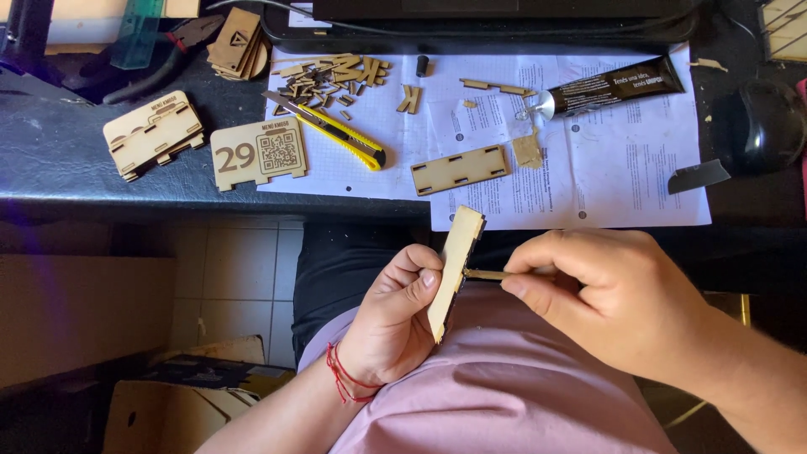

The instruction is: Assembling a small wooden box from laser-cut panels by applying glue and joining the pieces.

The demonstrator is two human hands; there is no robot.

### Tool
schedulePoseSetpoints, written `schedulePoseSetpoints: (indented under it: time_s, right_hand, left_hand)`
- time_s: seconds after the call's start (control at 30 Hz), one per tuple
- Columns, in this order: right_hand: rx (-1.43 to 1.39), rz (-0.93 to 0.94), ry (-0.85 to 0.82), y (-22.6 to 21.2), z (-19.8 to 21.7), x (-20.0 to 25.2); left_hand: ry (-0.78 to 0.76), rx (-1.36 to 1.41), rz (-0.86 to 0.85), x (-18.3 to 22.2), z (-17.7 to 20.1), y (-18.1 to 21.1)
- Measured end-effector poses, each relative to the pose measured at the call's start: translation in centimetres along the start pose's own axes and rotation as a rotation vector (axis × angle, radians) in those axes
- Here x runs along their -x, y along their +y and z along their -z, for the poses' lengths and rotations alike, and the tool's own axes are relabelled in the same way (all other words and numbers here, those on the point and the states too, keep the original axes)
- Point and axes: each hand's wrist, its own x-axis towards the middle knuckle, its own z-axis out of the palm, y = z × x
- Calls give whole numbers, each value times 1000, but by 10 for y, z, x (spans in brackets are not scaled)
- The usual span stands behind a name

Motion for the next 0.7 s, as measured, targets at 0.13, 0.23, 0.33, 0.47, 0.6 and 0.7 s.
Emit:
schedulePoseSetpoints:
  time_s: [0.13,0.23,0.33,0.47,0.6,0.7]
  right_hand:
    - [-42,-89,-6,-2,1,0]
    - [-64,-74,-7,-1,-6,2]
    - [-45,-25,55,-3,-9,4]
    - [-12,71,159,-3,-16,6]
    - [53,129,276,-1,-19,6]
    - [75,145,321,3,-23,8]
  left_hand:
    - [-9,2,-2,0,-1,0]
    - [-3,1,-5,0,-2,0]
    - [-1,1,-11,0,-2,0]
    - [-12,11,1,0,0,1]
    - [-8,-10,-9,0,-1,2]
    - [-5,-24,-9,0,0,3]
